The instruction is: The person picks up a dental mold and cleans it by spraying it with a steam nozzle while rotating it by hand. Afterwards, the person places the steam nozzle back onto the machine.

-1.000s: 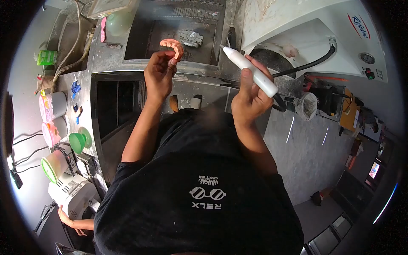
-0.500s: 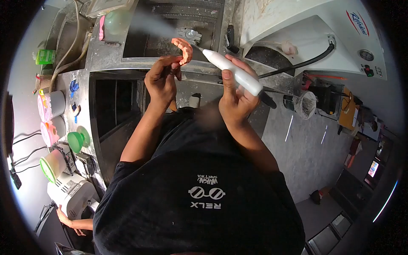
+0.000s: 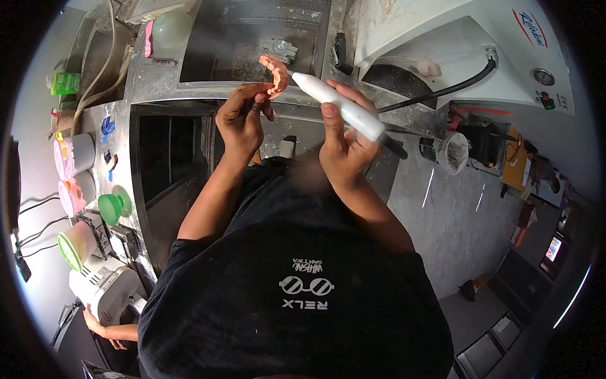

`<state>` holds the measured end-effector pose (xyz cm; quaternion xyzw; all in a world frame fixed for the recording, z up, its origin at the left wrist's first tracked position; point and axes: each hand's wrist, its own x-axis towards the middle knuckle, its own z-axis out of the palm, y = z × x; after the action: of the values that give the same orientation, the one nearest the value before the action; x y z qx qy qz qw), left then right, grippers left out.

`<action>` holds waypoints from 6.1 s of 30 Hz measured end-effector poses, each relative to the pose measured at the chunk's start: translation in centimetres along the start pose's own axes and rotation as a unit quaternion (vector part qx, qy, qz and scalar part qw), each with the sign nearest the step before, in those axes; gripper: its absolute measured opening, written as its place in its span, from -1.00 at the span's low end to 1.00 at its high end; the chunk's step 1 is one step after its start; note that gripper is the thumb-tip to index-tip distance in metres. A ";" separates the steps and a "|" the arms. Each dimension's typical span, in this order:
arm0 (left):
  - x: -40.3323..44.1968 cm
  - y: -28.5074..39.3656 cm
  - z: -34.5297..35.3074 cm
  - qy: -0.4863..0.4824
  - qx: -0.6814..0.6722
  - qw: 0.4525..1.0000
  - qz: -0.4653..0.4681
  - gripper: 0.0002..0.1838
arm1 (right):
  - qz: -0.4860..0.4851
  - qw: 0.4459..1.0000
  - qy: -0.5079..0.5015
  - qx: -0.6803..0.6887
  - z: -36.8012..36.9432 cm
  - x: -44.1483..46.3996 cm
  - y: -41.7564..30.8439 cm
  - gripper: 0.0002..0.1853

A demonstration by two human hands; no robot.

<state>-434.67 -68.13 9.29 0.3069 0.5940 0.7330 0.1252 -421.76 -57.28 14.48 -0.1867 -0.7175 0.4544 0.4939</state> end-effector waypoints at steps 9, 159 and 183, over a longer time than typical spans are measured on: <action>-0.1 0.2 0.2 0.014 -0.016 1.000 0.008 -0.86 | -0.001 1.000 -0.009 0.000 -0.2 -0.3 -0.1 -0.70; -0.4 2.5 0.6 -0.089 0.282 0.935 0.194 -0.50 | -0.005 0.994 0.019 -0.109 -1.5 -0.7 -2.6 -0.72; -1.0 1.7 1.1 -0.089 0.282 0.952 0.079 -0.54 | 0.002 0.937 0.307 -0.169 -15.0 1.5 1.7 -0.66</action>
<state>-432.89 -68.23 10.74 0.4392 0.7369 0.5131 0.0275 -409.61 -48.31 15.39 -0.3988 -0.5971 0.2483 0.6502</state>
